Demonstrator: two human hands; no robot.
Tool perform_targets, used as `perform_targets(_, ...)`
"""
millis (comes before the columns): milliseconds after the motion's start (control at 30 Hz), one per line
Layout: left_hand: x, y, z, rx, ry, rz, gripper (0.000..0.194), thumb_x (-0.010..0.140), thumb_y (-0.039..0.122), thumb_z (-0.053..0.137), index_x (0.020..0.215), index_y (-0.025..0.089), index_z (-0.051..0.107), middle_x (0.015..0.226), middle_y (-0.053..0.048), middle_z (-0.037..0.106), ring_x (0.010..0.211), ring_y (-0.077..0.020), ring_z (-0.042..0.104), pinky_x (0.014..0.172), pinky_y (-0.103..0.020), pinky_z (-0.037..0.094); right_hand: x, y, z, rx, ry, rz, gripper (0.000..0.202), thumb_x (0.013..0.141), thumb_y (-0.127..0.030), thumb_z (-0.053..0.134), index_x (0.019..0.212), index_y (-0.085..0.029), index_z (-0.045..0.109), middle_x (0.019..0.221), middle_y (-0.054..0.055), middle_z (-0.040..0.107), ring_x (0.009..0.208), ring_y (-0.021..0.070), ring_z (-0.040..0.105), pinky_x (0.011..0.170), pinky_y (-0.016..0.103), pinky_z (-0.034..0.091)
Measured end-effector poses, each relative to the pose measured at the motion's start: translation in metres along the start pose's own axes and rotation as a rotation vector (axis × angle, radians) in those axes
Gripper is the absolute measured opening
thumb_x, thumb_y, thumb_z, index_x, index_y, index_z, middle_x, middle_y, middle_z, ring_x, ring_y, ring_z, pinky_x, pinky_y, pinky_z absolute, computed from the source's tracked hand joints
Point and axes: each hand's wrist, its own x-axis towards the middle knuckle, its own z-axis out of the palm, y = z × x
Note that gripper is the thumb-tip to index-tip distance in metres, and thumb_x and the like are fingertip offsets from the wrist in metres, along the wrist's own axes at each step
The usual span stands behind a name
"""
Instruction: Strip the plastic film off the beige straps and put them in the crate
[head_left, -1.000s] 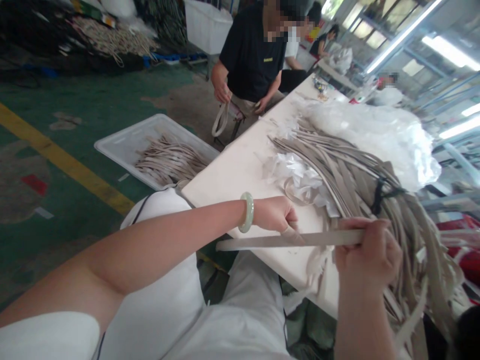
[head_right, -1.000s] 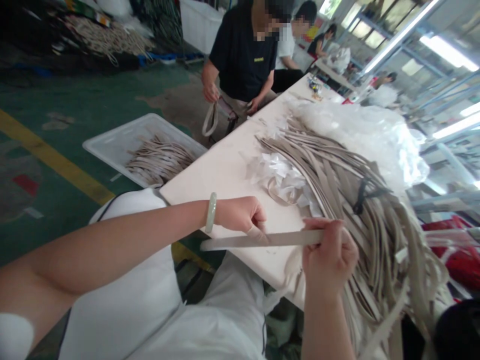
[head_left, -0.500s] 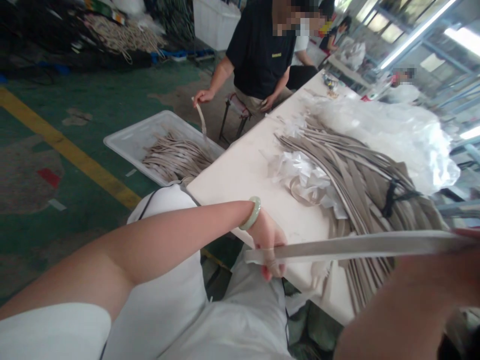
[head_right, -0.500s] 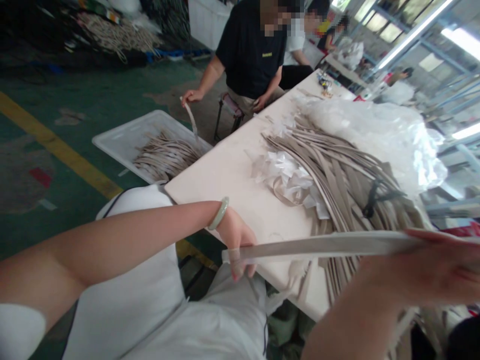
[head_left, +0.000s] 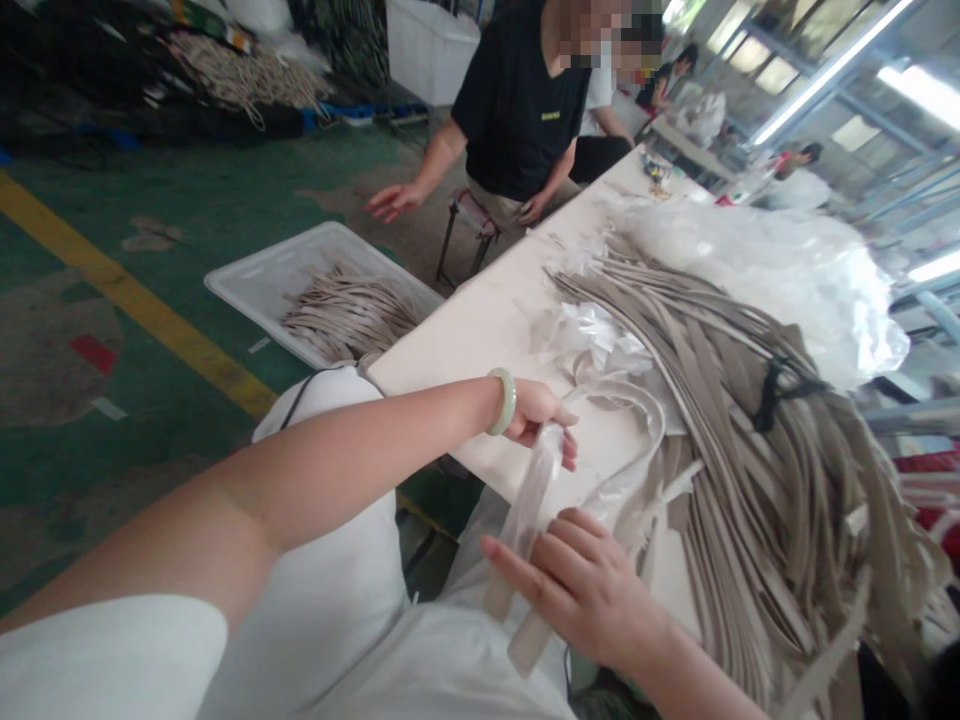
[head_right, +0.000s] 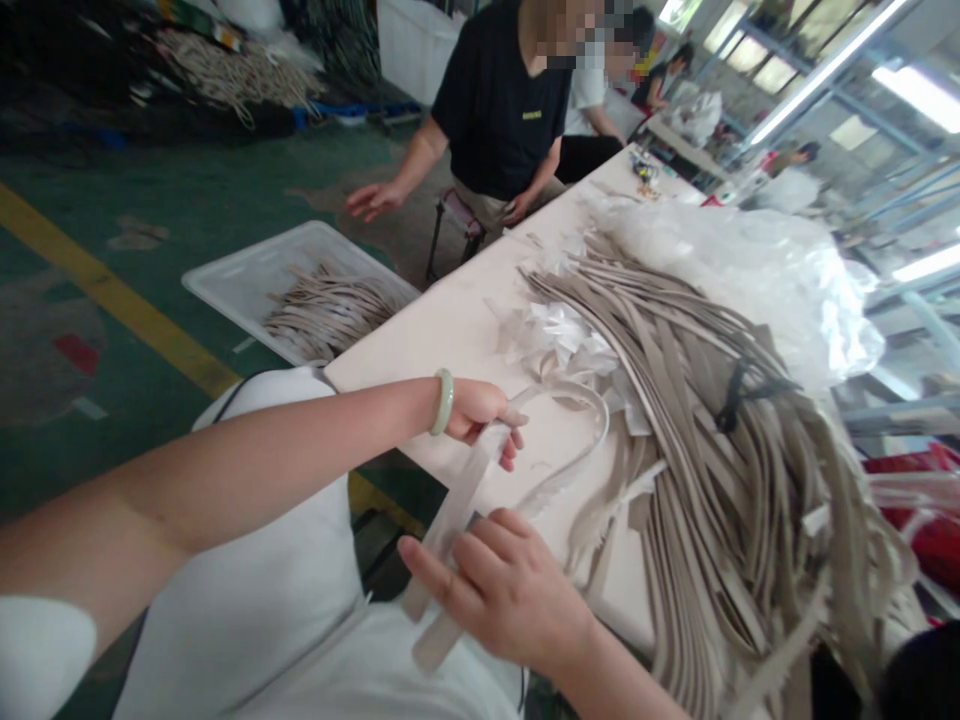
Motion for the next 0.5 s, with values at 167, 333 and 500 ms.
perform_targets(167, -0.003, -0.008, 0.007, 0.2, 0.115, 0.044, 0.046, 0.094, 0.048, 0.043, 0.087, 0.007, 0.062, 0.082, -0.017, 0.07, 0.087, -0.0267, 0.07, 0.078, -0.037, 0.053, 0.013, -0.006, -0.003, 0.013, 0.262, 0.097, 0.022, 0.083, -0.013, 0.067, 0.105, -0.011, 0.066, 0.056, -0.003, 0.051, 0.053, 0.0126, 0.047, 0.053, 0.03, 0.036)
perform_targets(333, -0.037, 0.014, 0.018, 0.507, 0.429, 0.571, 0.051, 0.09, 0.05, 0.052, 0.124, 0.012, 0.053, 0.135, -0.017, 0.054, 0.132, -0.0267, 0.044, 0.107, -0.032, 0.034, 0.017, 0.019, -0.028, 0.254, 1.018, 0.875, 0.014, 0.089, -0.018, 0.057, 0.088, -0.018, 0.07, 0.077, 0.003, 0.067, 0.064, 0.0155, 0.059, 0.057, 0.029, 0.044)
perform_targets(500, -0.059, 0.03, 0.045, 0.411, -0.011, 0.828, 0.023, 0.09, 0.029, 0.057, 0.107, 0.015, 0.064, 0.116, -0.007, 0.064, 0.115, -0.0202, 0.055, 0.102, -0.025, 0.038, 0.036, 0.04, -0.023, 0.53, 1.108, 1.074, 0.024, 0.091, -0.033, 0.055, 0.085, -0.017, 0.072, 0.088, 0.004, 0.069, 0.075, 0.0167, 0.063, 0.065, 0.028, 0.047)
